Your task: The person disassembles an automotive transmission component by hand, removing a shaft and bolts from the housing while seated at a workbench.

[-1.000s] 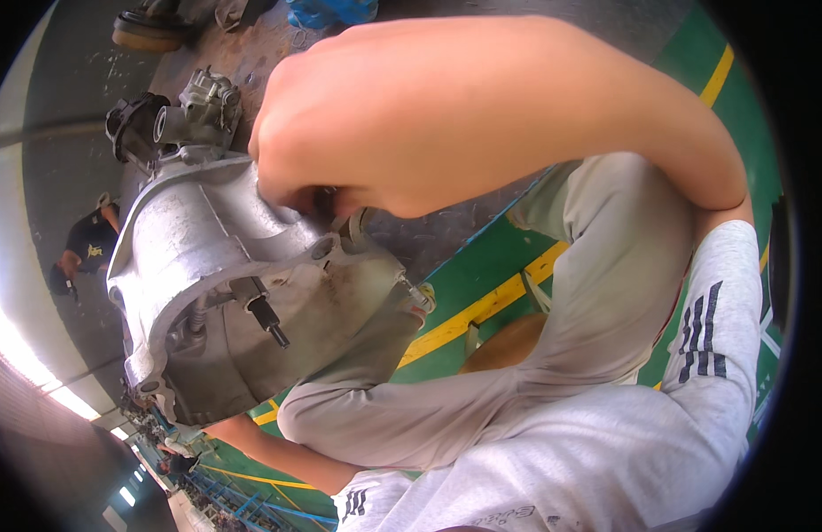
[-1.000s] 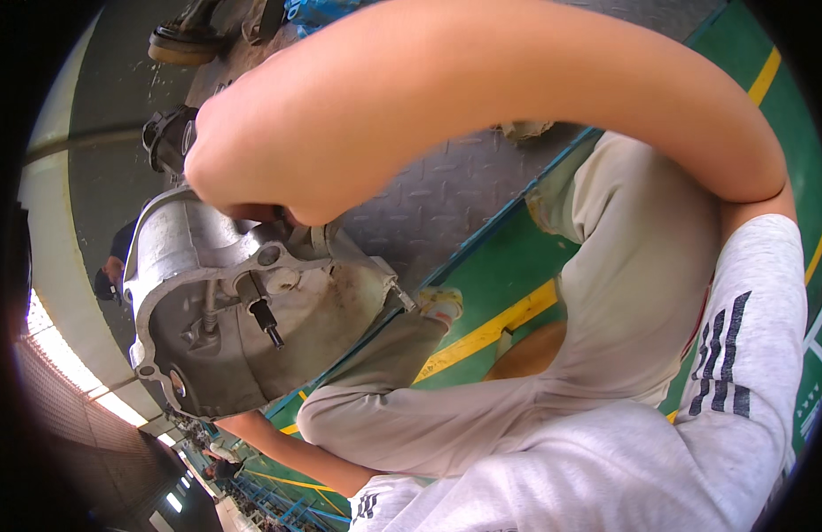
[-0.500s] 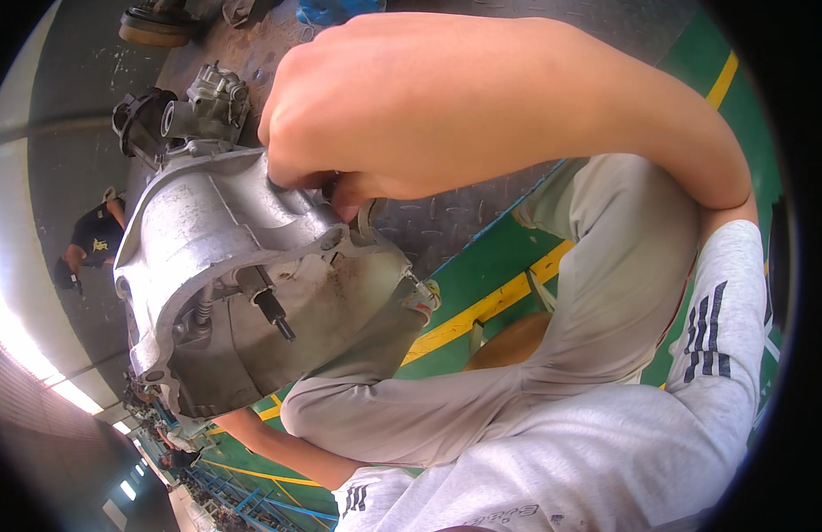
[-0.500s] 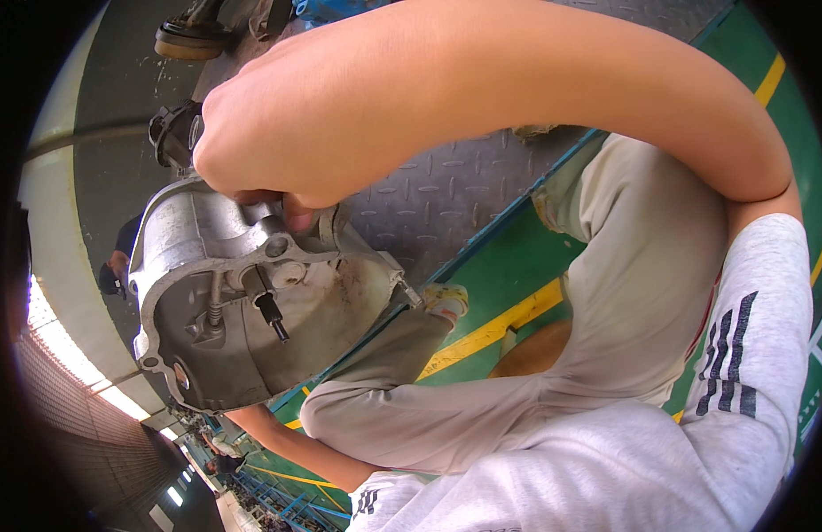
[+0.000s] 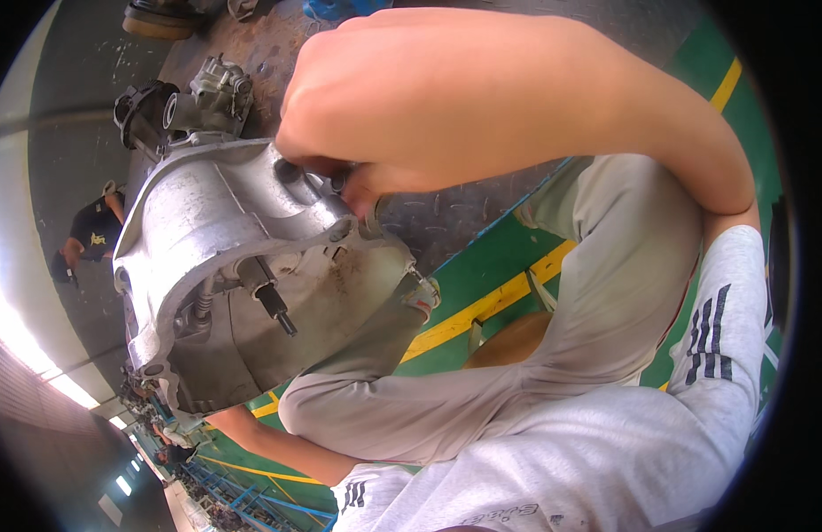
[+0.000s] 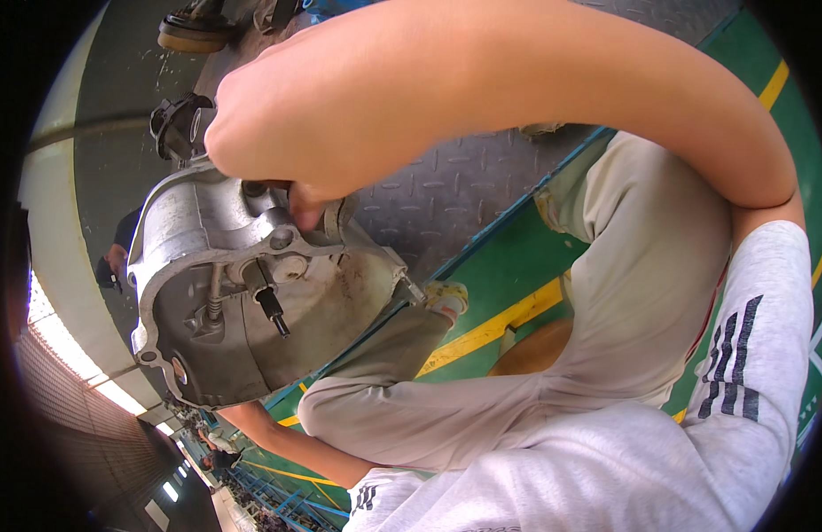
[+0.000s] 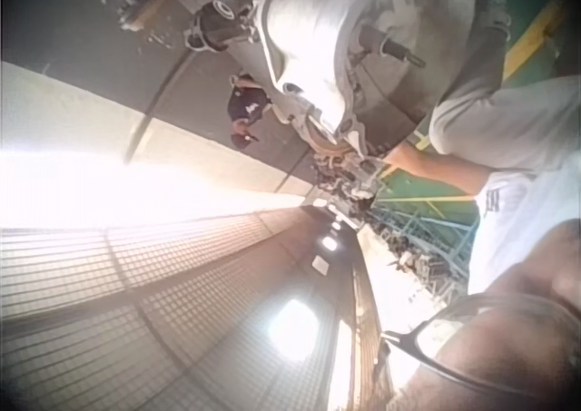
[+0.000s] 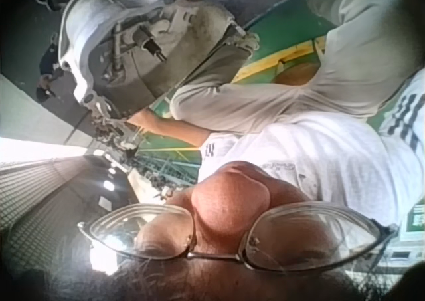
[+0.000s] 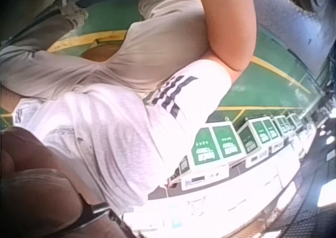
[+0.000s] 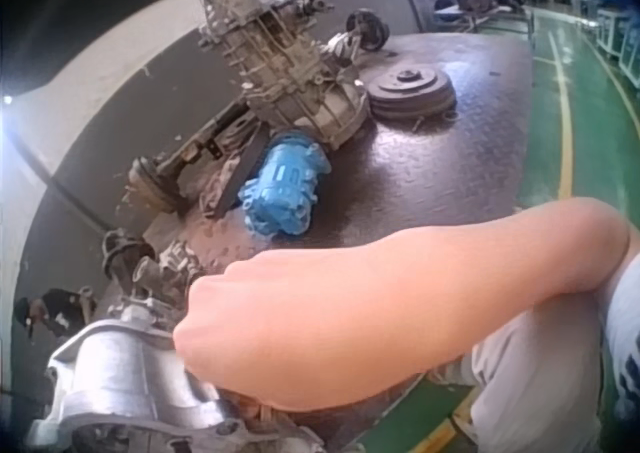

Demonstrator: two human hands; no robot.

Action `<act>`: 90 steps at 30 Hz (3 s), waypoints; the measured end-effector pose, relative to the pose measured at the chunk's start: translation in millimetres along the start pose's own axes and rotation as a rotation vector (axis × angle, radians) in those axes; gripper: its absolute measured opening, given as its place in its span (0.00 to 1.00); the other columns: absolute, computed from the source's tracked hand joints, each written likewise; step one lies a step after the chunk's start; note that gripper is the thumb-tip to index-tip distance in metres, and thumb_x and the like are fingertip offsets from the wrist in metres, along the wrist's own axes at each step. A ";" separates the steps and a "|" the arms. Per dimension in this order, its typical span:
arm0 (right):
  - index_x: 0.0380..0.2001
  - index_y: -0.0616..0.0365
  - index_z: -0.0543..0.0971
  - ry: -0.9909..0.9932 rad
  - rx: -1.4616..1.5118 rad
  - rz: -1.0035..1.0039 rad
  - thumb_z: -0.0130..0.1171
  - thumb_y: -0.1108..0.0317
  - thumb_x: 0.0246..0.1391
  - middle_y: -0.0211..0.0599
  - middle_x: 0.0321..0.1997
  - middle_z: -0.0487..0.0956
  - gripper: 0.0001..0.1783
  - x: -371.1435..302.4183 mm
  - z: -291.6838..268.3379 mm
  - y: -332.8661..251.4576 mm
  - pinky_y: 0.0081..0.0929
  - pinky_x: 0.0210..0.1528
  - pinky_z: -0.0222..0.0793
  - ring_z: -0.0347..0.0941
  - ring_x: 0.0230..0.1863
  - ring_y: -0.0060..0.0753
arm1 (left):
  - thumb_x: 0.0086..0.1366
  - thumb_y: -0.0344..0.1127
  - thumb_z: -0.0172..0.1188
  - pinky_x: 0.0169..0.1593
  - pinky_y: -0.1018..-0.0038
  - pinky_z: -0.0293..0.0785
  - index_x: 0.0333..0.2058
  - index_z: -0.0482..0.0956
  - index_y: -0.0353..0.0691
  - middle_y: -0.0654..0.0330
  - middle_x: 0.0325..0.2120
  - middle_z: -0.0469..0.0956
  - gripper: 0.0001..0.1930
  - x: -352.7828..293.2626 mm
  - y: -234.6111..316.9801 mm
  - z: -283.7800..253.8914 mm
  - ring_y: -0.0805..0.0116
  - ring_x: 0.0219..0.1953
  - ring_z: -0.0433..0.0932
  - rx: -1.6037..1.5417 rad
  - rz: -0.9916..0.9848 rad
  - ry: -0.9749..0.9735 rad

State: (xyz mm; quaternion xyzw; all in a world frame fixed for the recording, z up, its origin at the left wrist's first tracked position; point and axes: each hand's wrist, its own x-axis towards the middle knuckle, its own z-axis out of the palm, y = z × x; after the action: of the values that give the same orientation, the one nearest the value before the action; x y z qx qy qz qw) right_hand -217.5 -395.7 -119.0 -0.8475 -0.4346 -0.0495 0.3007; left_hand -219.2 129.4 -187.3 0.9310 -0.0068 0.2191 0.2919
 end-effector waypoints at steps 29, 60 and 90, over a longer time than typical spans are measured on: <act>0.37 0.67 0.79 0.089 -0.185 0.150 0.69 0.76 0.35 0.51 0.43 0.79 0.20 15.9 38.6 11.1 0.46 0.47 0.74 0.78 0.46 0.59 | 0.67 0.31 0.64 0.59 0.65 0.74 0.60 0.75 0.25 0.52 0.52 0.82 0.24 7.0 -36.5 8.5 0.60 0.52 0.81 -0.228 0.073 -0.148; 0.56 0.64 0.76 -0.013 -0.585 0.488 0.66 0.81 0.50 0.37 0.42 0.78 0.27 -47.3 13.8 11.2 0.26 0.37 0.74 0.77 0.39 0.28 | 0.59 0.21 0.67 0.45 0.74 0.76 0.41 0.84 0.33 0.62 0.39 0.85 0.10 24.3 2.9 12.4 0.69 0.39 0.81 -0.548 0.215 -0.287; 0.43 0.66 0.81 0.282 -0.167 0.854 0.71 0.81 0.42 0.40 0.49 0.77 0.21 -32.1 31.4 -0.4 0.32 0.54 0.70 0.74 0.50 0.33 | 0.56 0.15 0.65 0.45 0.76 0.76 0.45 0.84 0.36 0.60 0.39 0.84 0.17 16.7 8.5 14.1 0.71 0.38 0.80 -0.580 0.273 -0.190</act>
State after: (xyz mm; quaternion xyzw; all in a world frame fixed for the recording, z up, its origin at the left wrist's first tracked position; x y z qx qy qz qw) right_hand -243.1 -400.8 -155.5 -0.9571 0.0045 -0.0707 0.2810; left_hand -199.6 116.6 -186.2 0.8159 -0.2204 0.1574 0.5108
